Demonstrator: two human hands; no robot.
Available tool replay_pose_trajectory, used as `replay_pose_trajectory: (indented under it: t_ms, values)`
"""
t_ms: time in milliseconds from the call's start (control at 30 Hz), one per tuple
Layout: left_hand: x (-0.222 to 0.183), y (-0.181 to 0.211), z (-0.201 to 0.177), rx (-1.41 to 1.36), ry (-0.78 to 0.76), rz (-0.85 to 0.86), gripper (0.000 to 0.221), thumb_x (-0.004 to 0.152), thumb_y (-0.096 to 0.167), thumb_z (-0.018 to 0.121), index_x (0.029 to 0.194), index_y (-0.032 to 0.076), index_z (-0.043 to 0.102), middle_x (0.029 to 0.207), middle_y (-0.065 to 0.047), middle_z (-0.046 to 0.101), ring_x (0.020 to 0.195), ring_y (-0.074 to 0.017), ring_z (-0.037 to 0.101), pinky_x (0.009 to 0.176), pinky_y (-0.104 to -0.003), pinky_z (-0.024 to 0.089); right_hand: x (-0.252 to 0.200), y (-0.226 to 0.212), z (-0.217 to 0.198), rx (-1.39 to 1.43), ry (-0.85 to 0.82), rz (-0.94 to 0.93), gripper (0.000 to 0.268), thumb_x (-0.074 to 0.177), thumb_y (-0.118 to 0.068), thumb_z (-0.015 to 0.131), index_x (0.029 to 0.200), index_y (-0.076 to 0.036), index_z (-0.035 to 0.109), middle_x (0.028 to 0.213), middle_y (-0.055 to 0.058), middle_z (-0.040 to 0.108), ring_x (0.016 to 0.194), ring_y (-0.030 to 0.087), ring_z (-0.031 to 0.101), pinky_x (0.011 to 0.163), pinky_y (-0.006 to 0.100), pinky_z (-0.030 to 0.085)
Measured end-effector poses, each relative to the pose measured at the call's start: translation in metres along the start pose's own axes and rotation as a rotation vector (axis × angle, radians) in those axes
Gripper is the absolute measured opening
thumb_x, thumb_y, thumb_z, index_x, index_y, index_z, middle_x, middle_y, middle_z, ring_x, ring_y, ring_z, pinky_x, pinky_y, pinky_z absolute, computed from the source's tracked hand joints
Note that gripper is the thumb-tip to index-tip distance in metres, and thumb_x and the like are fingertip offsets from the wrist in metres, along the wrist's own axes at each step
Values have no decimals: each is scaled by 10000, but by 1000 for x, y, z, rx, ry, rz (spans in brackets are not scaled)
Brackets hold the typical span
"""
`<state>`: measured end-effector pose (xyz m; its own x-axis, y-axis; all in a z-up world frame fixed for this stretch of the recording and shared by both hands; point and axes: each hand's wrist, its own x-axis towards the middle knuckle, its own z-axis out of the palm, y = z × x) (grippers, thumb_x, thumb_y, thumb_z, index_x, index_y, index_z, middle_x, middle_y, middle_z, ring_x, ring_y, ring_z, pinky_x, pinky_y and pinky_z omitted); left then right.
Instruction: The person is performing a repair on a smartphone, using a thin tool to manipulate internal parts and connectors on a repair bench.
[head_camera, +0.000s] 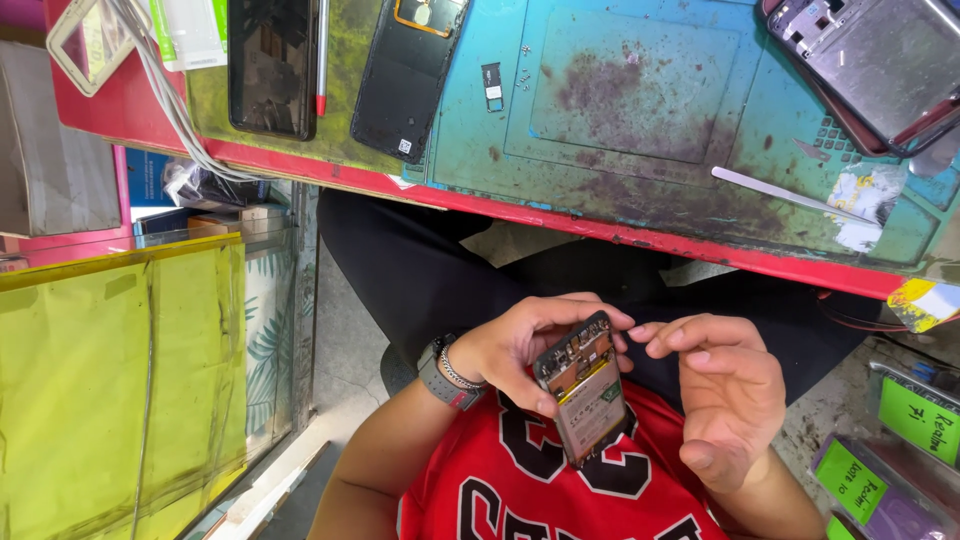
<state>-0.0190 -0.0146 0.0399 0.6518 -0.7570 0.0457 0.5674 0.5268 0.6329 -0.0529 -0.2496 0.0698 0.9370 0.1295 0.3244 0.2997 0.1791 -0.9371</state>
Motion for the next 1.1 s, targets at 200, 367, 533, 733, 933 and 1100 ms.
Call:
replay_pose_trajectory:
  t_ms: [200,367,533,733,933,1100]
  values:
    - [0,-6,1,-200,13,88,884,820,283,908,1495,-66,456,1364,-131,563,1280,-389,650,1145,-501,536,-4,-4,-2,-30,33,90,317,963,-273,684,1185,-83,561,1148,149,571,1019,292,678,979,483,694]
    - [-2,-12,-4,-323,58,142,940,774,185,950,1517,-55,427,1382,-154,609,1328,-408,613,1176,-533,487,22,12,-38,-603,35,31,132,1003,18,657,1130,50,643,1142,226,649,1086,367,677,1043,467,594]
    - [13,11,2,-51,152,376,840,863,181,900,1530,22,416,1445,-116,564,1436,-370,539,1265,-551,425,65,33,-94,-1318,-60,-179,213,1108,144,610,1275,170,740,1264,303,737,1190,448,690,1061,487,442]
    - [48,26,-15,345,342,683,757,865,71,855,1474,54,406,1488,-140,514,1476,-375,502,1280,-561,432,81,38,-111,-1698,-232,-7,262,1033,-92,671,1257,-96,806,1162,102,698,1086,340,678,795,479,598]
    - [85,17,-35,397,488,752,731,845,115,853,1411,74,392,1435,-120,504,1455,-347,508,1262,-507,414,80,29,-121,-1957,-398,188,170,1012,-247,589,1133,-179,688,1002,60,635,899,321,697,649,460,594]
    - [77,30,-32,681,560,562,780,726,181,903,1313,84,398,1421,-218,555,1365,-296,571,1184,-425,491,56,0,-135,-1425,35,64,216,957,0,773,1173,12,785,1044,133,715,841,205,676,872,348,570]
